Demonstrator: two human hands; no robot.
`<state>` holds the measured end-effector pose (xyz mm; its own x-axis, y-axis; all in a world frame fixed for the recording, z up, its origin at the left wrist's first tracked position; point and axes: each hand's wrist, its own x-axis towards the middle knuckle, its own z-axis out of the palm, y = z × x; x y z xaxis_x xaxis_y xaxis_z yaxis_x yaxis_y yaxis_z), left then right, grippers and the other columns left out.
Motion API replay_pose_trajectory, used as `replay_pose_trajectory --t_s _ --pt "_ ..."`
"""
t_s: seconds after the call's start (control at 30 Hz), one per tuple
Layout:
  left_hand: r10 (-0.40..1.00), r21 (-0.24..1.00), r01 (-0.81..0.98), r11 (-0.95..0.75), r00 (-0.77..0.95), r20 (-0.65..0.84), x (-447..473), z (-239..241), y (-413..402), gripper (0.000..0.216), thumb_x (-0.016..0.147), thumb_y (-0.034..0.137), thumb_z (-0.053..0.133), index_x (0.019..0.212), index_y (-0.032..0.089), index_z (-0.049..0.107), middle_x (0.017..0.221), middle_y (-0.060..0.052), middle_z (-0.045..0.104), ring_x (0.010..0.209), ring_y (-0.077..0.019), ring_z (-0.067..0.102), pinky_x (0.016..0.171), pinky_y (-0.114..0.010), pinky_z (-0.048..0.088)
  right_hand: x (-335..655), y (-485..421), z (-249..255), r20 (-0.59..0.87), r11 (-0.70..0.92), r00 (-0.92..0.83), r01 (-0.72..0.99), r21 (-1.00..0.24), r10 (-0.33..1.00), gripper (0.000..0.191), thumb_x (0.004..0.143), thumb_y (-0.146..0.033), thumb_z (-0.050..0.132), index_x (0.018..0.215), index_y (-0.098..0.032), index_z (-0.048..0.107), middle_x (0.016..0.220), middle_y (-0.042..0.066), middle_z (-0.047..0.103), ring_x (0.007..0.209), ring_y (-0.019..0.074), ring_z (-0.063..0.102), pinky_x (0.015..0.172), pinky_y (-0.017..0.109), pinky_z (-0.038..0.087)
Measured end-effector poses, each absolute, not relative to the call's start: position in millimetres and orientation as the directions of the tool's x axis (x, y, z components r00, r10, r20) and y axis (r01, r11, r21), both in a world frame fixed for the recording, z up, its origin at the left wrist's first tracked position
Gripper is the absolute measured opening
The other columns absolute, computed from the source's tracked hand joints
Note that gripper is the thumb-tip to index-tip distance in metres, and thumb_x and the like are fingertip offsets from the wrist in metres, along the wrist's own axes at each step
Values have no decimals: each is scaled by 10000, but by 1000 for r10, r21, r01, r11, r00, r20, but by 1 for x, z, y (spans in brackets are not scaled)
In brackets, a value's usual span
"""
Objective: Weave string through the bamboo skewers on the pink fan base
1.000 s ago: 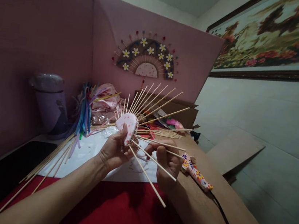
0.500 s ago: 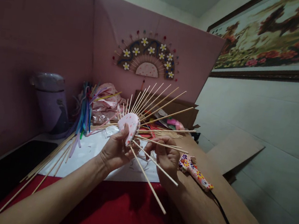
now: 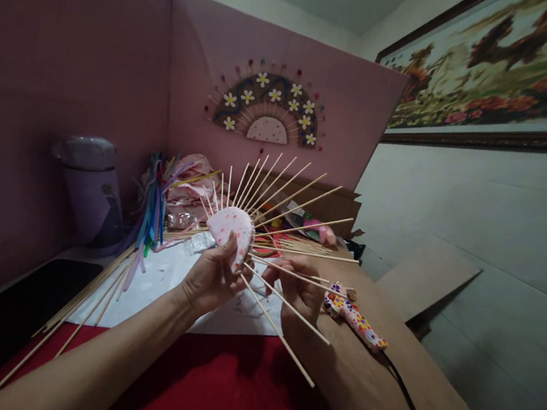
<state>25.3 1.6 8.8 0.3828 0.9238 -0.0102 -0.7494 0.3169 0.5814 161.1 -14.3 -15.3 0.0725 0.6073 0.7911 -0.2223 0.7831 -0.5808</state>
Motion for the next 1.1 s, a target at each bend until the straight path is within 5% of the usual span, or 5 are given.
replay_pose_trajectory --t_s 0.5,1.1 --pt "905 524 -773 358 424 8 22 12 1 255 789 331 608 660 122 539 467 18 473 382 -83 461 332 -168 362 161 -24 -11 772 756 74 -282 -591 631 106 885 -294 496 854 -211 554 659 -16 593 506 102 519 488 240 431" --pt "900 493 -788 369 435 23 22 12 1 312 830 352 546 634 109 534 470 -5 479 387 -86 458 326 -167 349 160 -30 -11 796 802 96 -62 -594 597 140 883 -273 496 820 -228 613 713 15 618 600 136 583 561 273 501"
